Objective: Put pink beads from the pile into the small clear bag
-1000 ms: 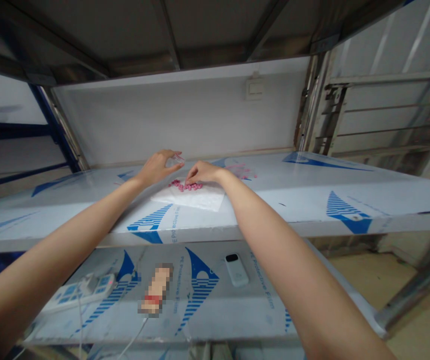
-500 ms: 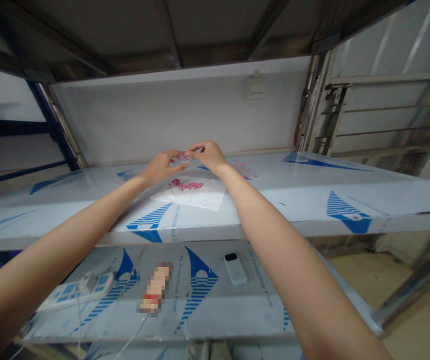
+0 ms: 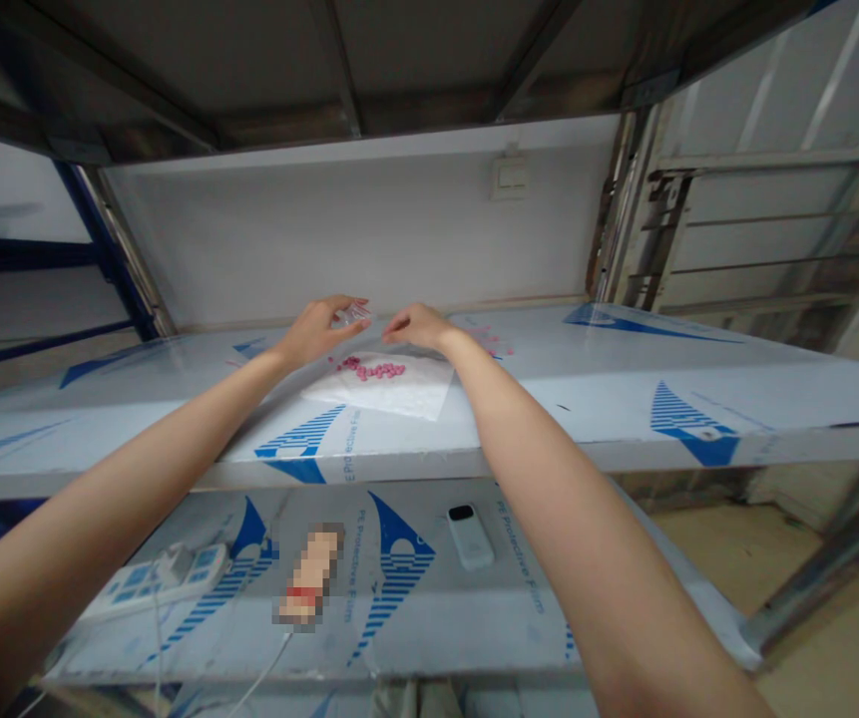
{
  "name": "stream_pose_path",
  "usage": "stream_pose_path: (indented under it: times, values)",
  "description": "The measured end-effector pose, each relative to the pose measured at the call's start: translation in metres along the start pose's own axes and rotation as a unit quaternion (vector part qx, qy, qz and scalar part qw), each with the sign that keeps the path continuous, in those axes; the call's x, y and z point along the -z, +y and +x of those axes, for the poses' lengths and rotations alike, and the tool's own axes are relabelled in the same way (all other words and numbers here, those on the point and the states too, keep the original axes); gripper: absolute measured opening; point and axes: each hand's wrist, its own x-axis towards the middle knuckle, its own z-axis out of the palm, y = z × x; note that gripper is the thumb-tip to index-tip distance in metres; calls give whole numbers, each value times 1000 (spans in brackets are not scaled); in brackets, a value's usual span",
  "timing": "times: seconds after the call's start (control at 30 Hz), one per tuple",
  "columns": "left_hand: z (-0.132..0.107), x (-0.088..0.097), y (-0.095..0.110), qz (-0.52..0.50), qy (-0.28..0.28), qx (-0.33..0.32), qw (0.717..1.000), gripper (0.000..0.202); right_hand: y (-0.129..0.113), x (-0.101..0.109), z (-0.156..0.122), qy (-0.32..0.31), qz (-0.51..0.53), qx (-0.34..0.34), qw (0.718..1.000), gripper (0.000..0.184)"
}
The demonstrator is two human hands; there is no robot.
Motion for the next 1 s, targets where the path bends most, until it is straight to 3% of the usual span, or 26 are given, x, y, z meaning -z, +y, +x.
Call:
stream_pose_path:
  times: [0.13,0.33,0.4,0.6,0.77,0.93,1.0]
  values:
    - [1,-1,-3,4,-7,-6,1000,44,-2,-2,-4,-118,-5,2,993,10]
    - [1,-2,-4,10,-13,-8,1000,43,-3,-4,-3,-136,-10,7,991,6]
    - [0,-1,-4,8,-13,-3,1000,43,-4,-4,-2,-97,6,10,995,5]
    - [-1,-3,0,4,-39,-11,999,44,-7,0,-1,142,118,24,983,16]
    - [0,-5,10,-20,-38,-22,999,40,-4,-5,6,134,50,33,989,15]
    - [-1,-2,10,-21,-27,-12,999,39,1,-4,9,203,31,29,978,23]
    - [-1,-1,6,-17,-20,-6,1000,41,2,-2,7,185,34,6,982,21]
